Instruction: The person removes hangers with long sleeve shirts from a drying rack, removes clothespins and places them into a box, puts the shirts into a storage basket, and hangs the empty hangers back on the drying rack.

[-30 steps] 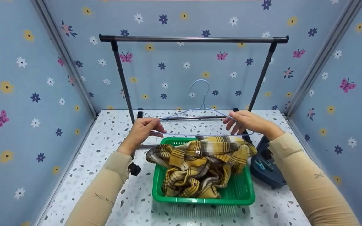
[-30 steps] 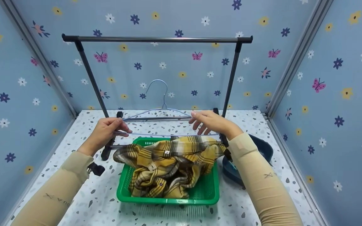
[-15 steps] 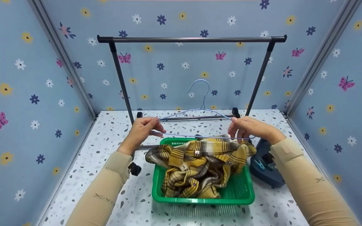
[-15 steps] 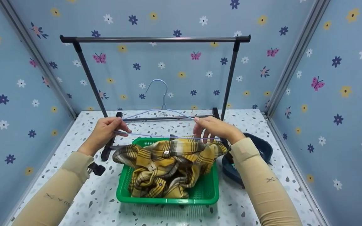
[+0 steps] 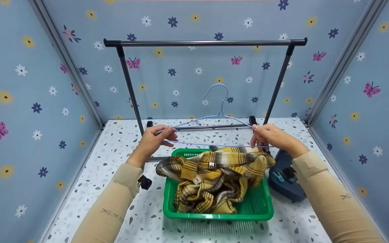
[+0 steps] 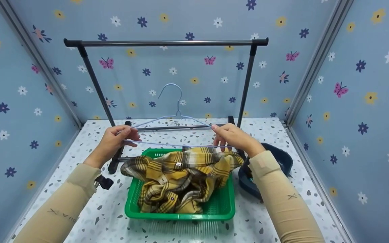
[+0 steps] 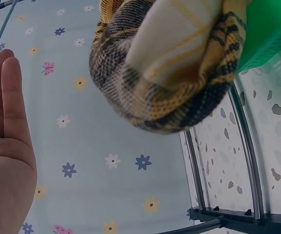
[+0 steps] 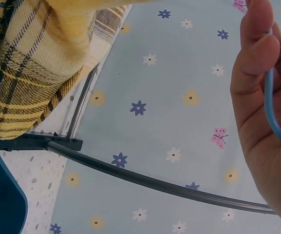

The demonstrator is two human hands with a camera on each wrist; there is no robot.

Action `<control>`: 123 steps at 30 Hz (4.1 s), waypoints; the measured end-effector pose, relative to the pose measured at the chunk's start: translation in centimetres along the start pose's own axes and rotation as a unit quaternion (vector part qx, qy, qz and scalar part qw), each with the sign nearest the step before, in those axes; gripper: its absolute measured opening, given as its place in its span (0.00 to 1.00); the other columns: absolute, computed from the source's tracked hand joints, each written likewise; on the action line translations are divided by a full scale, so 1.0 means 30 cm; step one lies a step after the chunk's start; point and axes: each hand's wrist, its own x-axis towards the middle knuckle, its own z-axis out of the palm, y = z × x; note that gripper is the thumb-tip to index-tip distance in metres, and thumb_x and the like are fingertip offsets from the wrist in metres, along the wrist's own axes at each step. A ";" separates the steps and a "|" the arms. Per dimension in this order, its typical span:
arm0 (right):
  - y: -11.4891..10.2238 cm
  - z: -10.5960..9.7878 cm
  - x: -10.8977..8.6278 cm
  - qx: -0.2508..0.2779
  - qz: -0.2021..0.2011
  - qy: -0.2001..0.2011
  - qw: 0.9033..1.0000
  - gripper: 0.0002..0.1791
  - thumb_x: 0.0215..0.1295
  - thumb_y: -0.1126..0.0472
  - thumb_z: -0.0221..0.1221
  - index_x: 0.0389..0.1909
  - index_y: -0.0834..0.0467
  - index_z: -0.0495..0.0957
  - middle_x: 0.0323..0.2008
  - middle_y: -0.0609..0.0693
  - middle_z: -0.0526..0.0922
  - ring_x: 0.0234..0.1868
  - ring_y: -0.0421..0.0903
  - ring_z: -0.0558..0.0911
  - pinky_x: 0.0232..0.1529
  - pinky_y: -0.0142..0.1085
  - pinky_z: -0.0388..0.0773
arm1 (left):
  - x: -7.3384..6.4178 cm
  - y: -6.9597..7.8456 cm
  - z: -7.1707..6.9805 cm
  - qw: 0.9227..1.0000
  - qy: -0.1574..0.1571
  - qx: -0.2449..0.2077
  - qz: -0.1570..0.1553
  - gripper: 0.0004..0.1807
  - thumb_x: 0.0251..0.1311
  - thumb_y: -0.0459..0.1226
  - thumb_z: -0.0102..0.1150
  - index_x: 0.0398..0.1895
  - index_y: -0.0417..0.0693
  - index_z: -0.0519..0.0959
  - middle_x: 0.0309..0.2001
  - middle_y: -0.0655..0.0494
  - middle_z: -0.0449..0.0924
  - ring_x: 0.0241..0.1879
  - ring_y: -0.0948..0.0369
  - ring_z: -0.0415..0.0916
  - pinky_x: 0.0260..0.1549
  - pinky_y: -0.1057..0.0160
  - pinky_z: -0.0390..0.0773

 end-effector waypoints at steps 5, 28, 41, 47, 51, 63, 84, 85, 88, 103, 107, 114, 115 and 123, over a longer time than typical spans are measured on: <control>0.002 -0.020 -0.007 -0.001 0.016 0.020 1.000 0.40 0.92 0.49 0.37 0.24 0.79 0.66 0.33 0.47 0.91 0.26 0.40 0.86 0.28 0.34 0.80 | -0.004 -0.021 -0.006 1.000 -0.002 0.019 0.001 0.19 0.80 0.33 0.59 0.68 0.34 0.78 0.57 0.38 0.85 0.52 0.61 0.88 0.51 0.58 0.89; -0.060 -0.103 -0.004 0.022 0.040 0.148 0.988 0.38 0.91 0.43 0.38 0.21 0.65 0.70 0.28 0.45 0.89 0.23 0.42 0.85 0.21 0.34 0.79 | -0.079 -0.161 0.012 0.962 -0.120 0.240 -0.057 0.29 0.65 0.41 0.78 0.67 0.41 0.81 0.64 0.38 0.83 0.55 0.49 0.82 0.54 0.47 0.84; -0.110 -0.149 0.024 0.002 0.060 0.216 0.975 0.43 0.89 0.38 0.38 0.21 0.66 0.76 0.26 0.44 0.89 0.21 0.42 0.85 0.20 0.34 0.80 | -0.097 -0.198 0.033 0.962 -0.113 0.245 -0.041 0.09 0.72 0.34 0.69 0.51 0.45 0.89 0.48 0.48 0.91 0.45 0.57 0.87 0.53 0.48 0.86; -0.142 -0.164 0.040 -0.004 0.064 0.234 0.970 0.41 0.89 0.37 0.37 0.22 0.63 0.73 0.26 0.46 0.89 0.21 0.43 0.85 0.20 0.35 0.81 | -0.099 -0.207 0.045 0.964 -0.105 0.241 -0.041 0.06 0.74 0.36 0.67 0.47 0.50 0.91 0.43 0.53 0.91 0.39 0.62 0.84 0.45 0.57 0.84; -0.161 -0.173 0.053 -0.012 0.076 0.247 0.966 0.39 0.88 0.36 0.37 0.22 0.59 0.71 0.26 0.48 0.88 0.21 0.44 0.85 0.21 0.35 0.81 | -0.101 -0.216 0.050 0.967 -0.099 0.230 -0.049 0.06 0.75 0.38 0.67 0.46 0.50 0.91 0.42 0.54 0.90 0.37 0.63 0.81 0.42 0.60 0.82; -0.198 -0.204 0.094 -0.037 0.128 0.263 0.955 0.39 0.87 0.33 0.35 0.27 0.58 0.74 0.26 0.48 0.87 0.24 0.45 0.87 0.24 0.35 0.82 | -0.103 -0.231 0.060 0.968 -0.084 0.229 -0.052 0.06 0.73 0.38 0.69 0.44 0.47 0.91 0.40 0.52 0.90 0.35 0.63 0.79 0.40 0.62 0.80; -0.162 -0.177 0.115 -0.070 0.162 0.245 0.953 0.37 0.87 0.34 0.36 0.30 0.58 0.74 0.28 0.51 0.88 0.23 0.44 0.86 0.25 0.34 0.81 | -0.099 -0.228 0.058 0.972 -0.087 0.213 -0.045 0.06 0.74 0.37 0.68 0.44 0.46 0.91 0.40 0.52 0.90 0.36 0.63 0.80 0.41 0.63 0.80; -0.159 -0.175 0.115 -0.071 0.163 0.244 0.953 0.37 0.87 0.34 0.36 0.30 0.58 0.74 0.28 0.52 0.89 0.23 0.44 0.86 0.25 0.34 0.81 | -0.099 -0.227 0.058 0.973 -0.087 0.211 -0.045 0.06 0.74 0.37 0.68 0.43 0.46 0.91 0.40 0.52 0.90 0.36 0.63 0.80 0.42 0.63 0.80; -0.152 -0.168 0.116 -0.072 0.168 0.240 0.953 0.37 0.88 0.34 0.35 0.32 0.59 0.76 0.28 0.52 0.89 0.24 0.45 0.87 0.25 0.34 0.82 | -0.100 -0.227 0.058 0.973 -0.087 0.209 -0.046 0.06 0.74 0.37 0.68 0.43 0.46 0.91 0.40 0.51 0.90 0.36 0.62 0.80 0.42 0.62 0.80; -0.122 -0.139 0.099 -0.010 0.146 0.232 0.962 0.35 0.88 0.37 0.40 0.47 0.66 0.78 0.33 0.53 0.88 0.27 0.43 0.90 0.31 0.36 0.88 | -0.101 -0.227 0.061 0.973 -0.083 0.211 -0.043 0.06 0.73 0.37 0.69 0.43 0.45 0.91 0.39 0.51 0.91 0.36 0.63 0.81 0.42 0.64 0.81; -0.092 -0.138 0.076 0.023 0.131 0.228 0.965 0.35 0.88 0.36 0.37 0.51 0.65 0.77 0.33 0.50 0.89 0.28 0.42 0.90 0.32 0.37 0.88 | -0.101 -0.229 0.061 0.973 -0.082 0.212 -0.043 0.06 0.73 0.36 0.69 0.43 0.44 0.91 0.40 0.51 0.91 0.36 0.63 0.81 0.42 0.63 0.81; 0.005 -0.120 0.022 0.071 0.124 0.249 0.958 0.38 0.90 0.38 0.29 0.57 0.66 0.76 0.34 0.47 0.90 0.32 0.43 0.91 0.37 0.38 0.89 | -0.106 -0.233 0.054 0.972 -0.084 0.216 -0.044 0.06 0.74 0.38 0.68 0.44 0.46 0.91 0.42 0.51 0.91 0.38 0.63 0.82 0.44 0.61 0.81; 0.024 -0.115 0.015 0.067 0.126 0.250 0.958 0.38 0.90 0.39 0.30 0.58 0.67 0.76 0.35 0.48 0.90 0.33 0.42 0.91 0.38 0.38 0.89 | -0.107 -0.234 0.052 0.971 -0.084 0.217 -0.044 0.06 0.74 0.38 0.68 0.44 0.47 0.91 0.42 0.51 0.91 0.38 0.63 0.82 0.44 0.61 0.81; 0.159 -0.055 -0.027 0.036 0.127 0.211 0.969 0.25 0.90 0.55 0.43 0.62 0.73 0.76 0.44 0.58 0.91 0.38 0.38 0.88 0.41 0.34 0.87 | -0.110 -0.236 0.049 0.970 -0.082 0.223 -0.046 0.06 0.74 0.38 0.68 0.44 0.46 0.91 0.42 0.51 0.90 0.38 0.62 0.81 0.45 0.59 0.81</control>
